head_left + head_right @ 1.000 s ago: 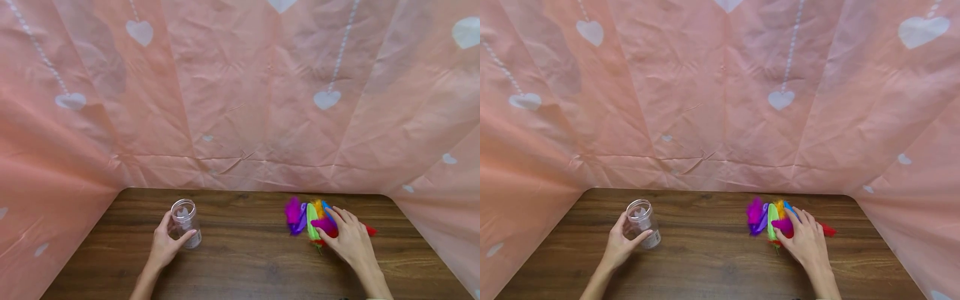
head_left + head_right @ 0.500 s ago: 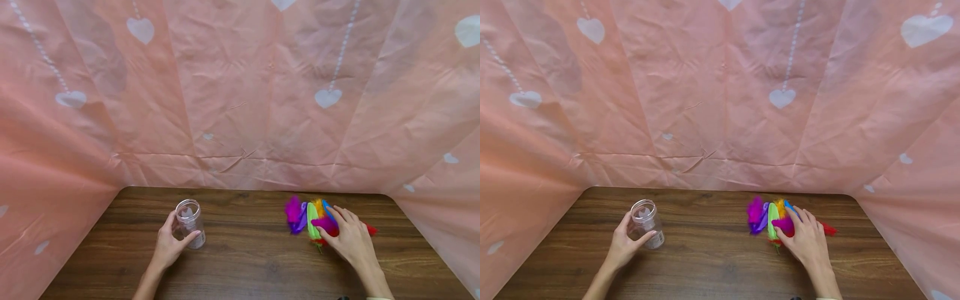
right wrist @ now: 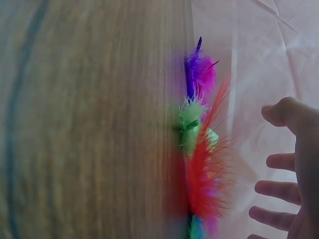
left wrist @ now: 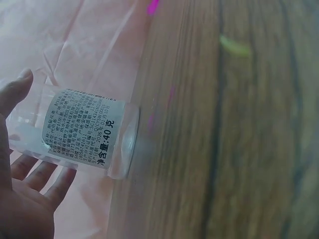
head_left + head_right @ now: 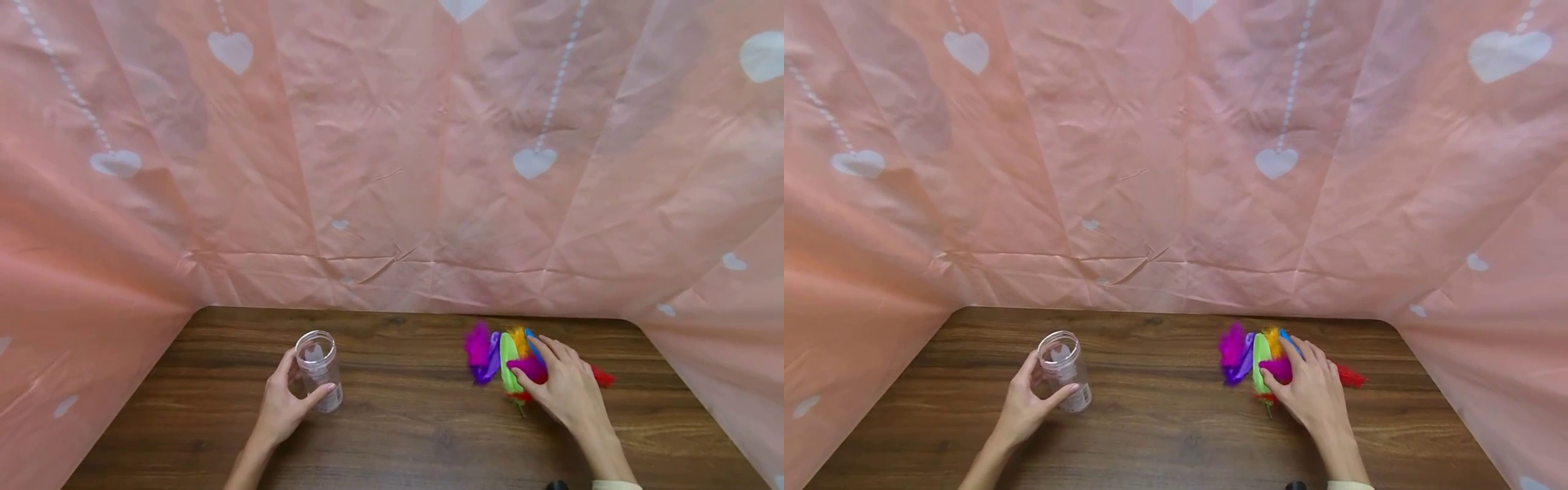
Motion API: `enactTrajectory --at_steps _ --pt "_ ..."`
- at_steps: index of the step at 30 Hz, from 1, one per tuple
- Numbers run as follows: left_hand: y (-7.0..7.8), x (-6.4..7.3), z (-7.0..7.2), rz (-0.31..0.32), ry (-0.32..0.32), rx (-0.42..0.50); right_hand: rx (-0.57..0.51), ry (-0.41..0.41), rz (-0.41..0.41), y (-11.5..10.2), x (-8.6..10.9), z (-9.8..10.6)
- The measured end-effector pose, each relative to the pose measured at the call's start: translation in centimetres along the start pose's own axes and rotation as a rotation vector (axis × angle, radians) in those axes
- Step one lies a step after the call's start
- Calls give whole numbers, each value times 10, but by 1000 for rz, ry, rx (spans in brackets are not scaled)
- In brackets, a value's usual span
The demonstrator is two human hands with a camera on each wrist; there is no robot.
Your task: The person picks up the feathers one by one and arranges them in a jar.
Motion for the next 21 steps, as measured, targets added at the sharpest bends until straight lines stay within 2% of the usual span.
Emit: enactTrajectory --at_steps 11,21 --pt "5 -1 -12 -11 -48 19 4 -3 -20 6 -3 0" --pt "9 -2 -18 -26 -63 34 -2 -32 -28 10 -8 -2"
Point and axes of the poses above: each hand's wrist, its own x-axis away from the middle knuckle, its own z-axis out of the back of the hand, y = z × x, the point moved 8 cm from there along -x, towards the middle knuckle, and after that the axes turned 15 degrees about -y, right-handed, at the moved point
